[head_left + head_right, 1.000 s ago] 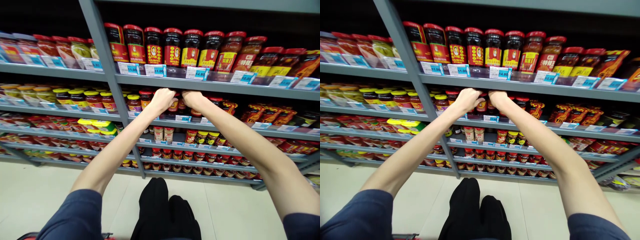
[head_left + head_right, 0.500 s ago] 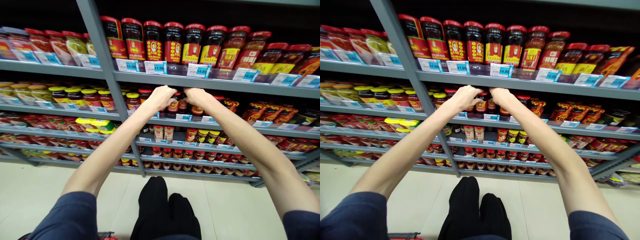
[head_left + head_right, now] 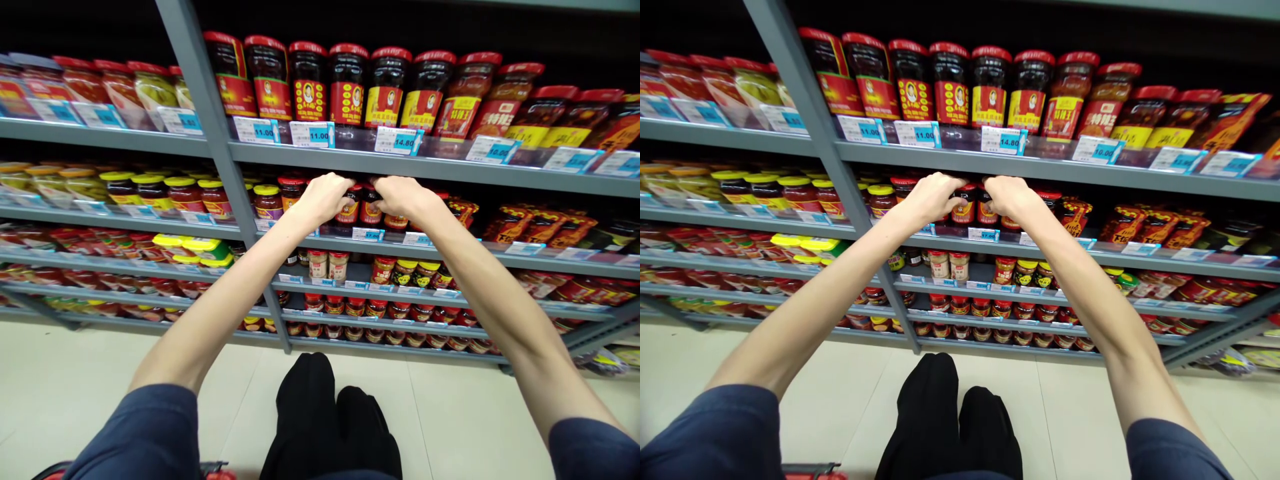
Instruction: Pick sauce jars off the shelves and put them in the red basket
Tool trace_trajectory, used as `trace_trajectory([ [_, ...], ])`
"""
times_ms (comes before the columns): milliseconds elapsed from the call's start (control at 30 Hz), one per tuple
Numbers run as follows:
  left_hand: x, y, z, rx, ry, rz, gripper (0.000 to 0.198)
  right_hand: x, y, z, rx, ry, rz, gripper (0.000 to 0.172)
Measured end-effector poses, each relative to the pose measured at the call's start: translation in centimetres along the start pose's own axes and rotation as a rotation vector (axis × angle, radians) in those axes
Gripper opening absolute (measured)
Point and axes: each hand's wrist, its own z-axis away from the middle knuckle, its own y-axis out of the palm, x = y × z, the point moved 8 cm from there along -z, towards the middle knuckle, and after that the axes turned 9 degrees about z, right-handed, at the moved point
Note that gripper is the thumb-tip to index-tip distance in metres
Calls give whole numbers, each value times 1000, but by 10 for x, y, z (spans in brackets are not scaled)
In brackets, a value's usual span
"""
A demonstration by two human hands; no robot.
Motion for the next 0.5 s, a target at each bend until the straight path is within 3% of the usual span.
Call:
trace_trajectory([
  [500,7,0,1,-21,19,70,45,-4,-4,19,-79,-23,-27,50],
])
